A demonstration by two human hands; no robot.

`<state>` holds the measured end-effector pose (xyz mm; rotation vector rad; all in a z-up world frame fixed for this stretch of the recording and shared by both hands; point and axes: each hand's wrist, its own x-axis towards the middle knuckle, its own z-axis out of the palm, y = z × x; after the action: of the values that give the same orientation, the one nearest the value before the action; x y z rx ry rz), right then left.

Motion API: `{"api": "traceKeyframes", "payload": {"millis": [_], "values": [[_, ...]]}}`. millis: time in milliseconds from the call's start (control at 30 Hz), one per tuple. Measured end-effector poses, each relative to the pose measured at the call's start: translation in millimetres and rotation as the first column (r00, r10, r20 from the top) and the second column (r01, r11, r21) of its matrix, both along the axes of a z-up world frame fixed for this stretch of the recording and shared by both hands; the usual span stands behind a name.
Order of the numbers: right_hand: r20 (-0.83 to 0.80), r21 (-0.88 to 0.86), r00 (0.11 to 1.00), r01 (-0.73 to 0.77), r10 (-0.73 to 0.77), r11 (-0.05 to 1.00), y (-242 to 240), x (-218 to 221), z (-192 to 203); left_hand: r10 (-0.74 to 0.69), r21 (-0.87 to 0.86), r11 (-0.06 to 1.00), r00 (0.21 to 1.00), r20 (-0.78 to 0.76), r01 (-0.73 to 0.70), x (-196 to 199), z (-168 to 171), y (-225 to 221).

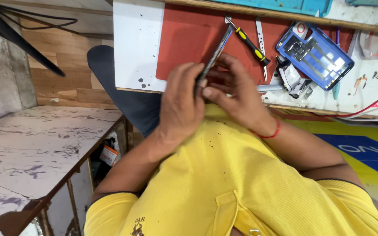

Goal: The person uses a screwdriver to remove screws from a disassembled mobile phone. They then apply a dark adhesive from a tube along the edge of the phone's internal frame and use a small tool to spread it evenly.

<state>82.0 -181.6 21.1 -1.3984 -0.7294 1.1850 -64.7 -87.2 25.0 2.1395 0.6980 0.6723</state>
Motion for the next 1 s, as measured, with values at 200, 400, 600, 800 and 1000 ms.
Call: {"api": "traceKeyframes", "payload": {"millis": [200,400,600,800,1000], "values": [[0.272,-0.062,0.959,-0.061,0.076,0.996,0.5,-7.4,2.9,-0.096,-0.039,0.995,0.994,-0.053,0.094,-6.4,-2.8,-11.1],[0.668,-0.041,0.738,-0.085,0.091,0.996,18.2,7.9,15.5,-0.158,-0.096,0.982,0.987,0.039,0.162,-11.8,-0.7,0.1],[0.921,-0.037,0.372,-0.221,0.119,0.975,19.0,29.7,29.2,0.175,-0.132,0.979,0.974,0.144,-0.156,-12.9,-12.3,22.7],[0.957,0.021,0.281,-0.328,0.076,0.945,26.2,28.9,36.7,-0.024,-0.038,0.999,0.968,0.25,0.034,-24.2,-31.1,69.9],[0.953,0.066,0.298,-0.394,0.059,0.917,25.3,33.4,31.1,-0.166,-0.171,0.96,0.942,0.29,0.222,-22.6,-46.1,85.6]]}}
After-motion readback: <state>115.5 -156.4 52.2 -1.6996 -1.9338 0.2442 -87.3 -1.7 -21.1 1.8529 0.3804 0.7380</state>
